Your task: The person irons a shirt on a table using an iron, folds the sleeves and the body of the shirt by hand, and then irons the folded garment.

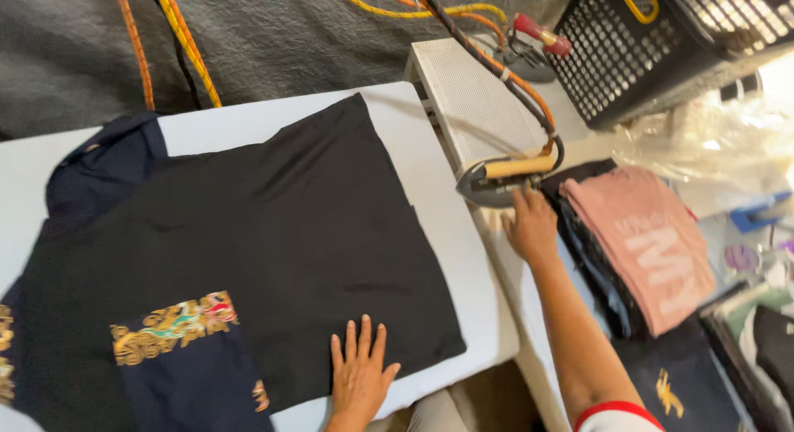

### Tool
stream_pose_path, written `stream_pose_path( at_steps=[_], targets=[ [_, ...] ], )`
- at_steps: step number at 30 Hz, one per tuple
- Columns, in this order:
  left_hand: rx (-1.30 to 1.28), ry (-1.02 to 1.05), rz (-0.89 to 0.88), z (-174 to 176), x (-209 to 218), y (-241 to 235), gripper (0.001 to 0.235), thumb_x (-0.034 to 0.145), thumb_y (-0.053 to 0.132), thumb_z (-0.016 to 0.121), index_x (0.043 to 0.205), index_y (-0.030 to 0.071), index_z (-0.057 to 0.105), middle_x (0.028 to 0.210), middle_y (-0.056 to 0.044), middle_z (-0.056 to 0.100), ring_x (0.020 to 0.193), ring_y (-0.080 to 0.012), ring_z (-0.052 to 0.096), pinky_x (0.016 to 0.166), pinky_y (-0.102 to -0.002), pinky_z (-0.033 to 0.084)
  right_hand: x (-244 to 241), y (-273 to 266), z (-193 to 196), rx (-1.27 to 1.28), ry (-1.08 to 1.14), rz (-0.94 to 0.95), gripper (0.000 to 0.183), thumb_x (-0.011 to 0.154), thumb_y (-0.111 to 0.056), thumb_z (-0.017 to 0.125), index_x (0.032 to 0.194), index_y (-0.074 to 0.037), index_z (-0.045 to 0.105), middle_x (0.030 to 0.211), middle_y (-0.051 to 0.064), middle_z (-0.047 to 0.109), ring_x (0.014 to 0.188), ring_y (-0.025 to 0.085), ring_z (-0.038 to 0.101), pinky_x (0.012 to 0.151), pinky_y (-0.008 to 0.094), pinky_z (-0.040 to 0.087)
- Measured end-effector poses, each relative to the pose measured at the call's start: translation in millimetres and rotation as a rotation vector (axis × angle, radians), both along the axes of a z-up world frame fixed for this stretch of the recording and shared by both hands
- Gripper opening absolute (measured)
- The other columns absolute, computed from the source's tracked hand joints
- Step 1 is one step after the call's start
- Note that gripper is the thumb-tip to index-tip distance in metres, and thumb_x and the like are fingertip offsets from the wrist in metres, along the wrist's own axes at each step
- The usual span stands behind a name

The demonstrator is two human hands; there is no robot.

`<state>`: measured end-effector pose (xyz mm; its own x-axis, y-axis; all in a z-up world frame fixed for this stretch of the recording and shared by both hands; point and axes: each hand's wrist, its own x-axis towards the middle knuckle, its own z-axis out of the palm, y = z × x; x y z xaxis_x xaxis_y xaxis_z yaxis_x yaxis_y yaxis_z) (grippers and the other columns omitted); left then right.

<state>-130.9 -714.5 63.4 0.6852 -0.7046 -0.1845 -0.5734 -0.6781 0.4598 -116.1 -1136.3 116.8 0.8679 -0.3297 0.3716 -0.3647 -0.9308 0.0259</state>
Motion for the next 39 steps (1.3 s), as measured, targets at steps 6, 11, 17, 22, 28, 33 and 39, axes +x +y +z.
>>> stream_pose_path(
  at_steps=[6, 11, 17, 22, 28, 33, 39],
  targets=[
    [0.086, 0.238, 0.086, 1, -35, -87, 0.082, 0.091, 0.050, 0.067, 0.157, 0.012, 0.037, 0.167, -0.019, 0.019, 0.153, -0.0472, 0.009, 0.115, -0.067, 0.008, 91, -101, 5, 0.011, 0.332, 0.183, 0.044, 0.078, -0.027, 0.079, 0.118, -0.013, 0.066, 0.118, 0.014, 0.067, 0.110, 0.037, 0.065, 0.096, 0.050, 0.051],
    [-0.055, 0.071, 0.199, -7, -49, -96, 0.075, 0.092, 0.046, 0.068, 0.152, 0.008, 0.044, 0.163, -0.019, 0.028, 0.148, -0.0464, 0.017, 0.115, -0.067, 0.012, 122, -146, -30, 0.205, 0.541, 0.309, 0.044, 0.074, -0.027, 0.077, 0.116, -0.012, 0.073, 0.116, 0.018, 0.068, 0.103, 0.040, 0.068, 0.088, 0.048, 0.055],
    [-0.108, 0.050, 0.310, -14, -66, -101, 0.073, 0.091, 0.045, 0.068, 0.150, 0.007, 0.047, 0.162, -0.020, 0.031, 0.150, -0.0446, 0.019, 0.118, -0.065, 0.010, 135, -148, -34, 0.118, 0.631, 0.383, 0.048, 0.077, -0.037, 0.081, 0.116, -0.009, 0.076, 0.119, 0.017, 0.073, 0.101, 0.037, 0.072, 0.091, 0.044, 0.059],
    [-0.120, 0.111, 0.272, -17, -95, -88, 0.074, 0.091, 0.046, 0.067, 0.150, 0.006, 0.046, 0.162, -0.021, 0.032, 0.152, -0.0410, 0.021, 0.119, -0.062, 0.011, 112, -55, 3, 0.219, 0.570, 0.479, 0.046, 0.077, -0.028, 0.081, 0.118, -0.008, 0.076, 0.123, 0.016, 0.071, 0.101, 0.038, 0.071, 0.090, 0.045, 0.057],
    [-0.281, 0.079, 0.311, -20, -157, -60, 0.066, 0.094, 0.044, 0.065, 0.149, 0.009, 0.053, 0.157, -0.018, 0.045, 0.148, -0.0361, 0.038, 0.122, -0.057, 0.022, 77, 103, 14, 0.198, 0.650, 0.716, 0.053, 0.075, -0.025, 0.083, 0.121, -0.002, 0.070, 0.121, 0.019, 0.069, 0.099, 0.038, 0.071, 0.089, 0.044, 0.058],
    [-0.315, 0.162, 0.531, -6, -221, -4, 0.060, 0.098, 0.042, 0.064, 0.147, 0.009, 0.053, 0.157, -0.019, 0.045, 0.138, -0.0387, 0.047, 0.118, -0.055, 0.029, 46, 234, 4, 0.105, 0.677, 0.972, 0.038, 0.076, -0.024, 0.081, 0.107, -0.002, 0.073, 0.124, 0.023, 0.064, 0.100, 0.042, 0.067, 0.086, 0.048, 0.054],
    [-0.329, 0.173, 0.852, 21, -303, 60, 0.055, 0.100, 0.039, 0.062, 0.145, 0.009, 0.054, 0.155, -0.015, 0.048, 0.134, -0.0379, 0.052, 0.114, -0.053, 0.034, 4, 320, 51, 0.092, 0.767, 0.929, 0.035, 0.083, -0.034, 0.077, 0.102, -0.004, 0.075, 0.103, 0.018, 0.074, 0.090, 0.034, 0.075, 0.086, 0.043, 0.059]
  ],
)
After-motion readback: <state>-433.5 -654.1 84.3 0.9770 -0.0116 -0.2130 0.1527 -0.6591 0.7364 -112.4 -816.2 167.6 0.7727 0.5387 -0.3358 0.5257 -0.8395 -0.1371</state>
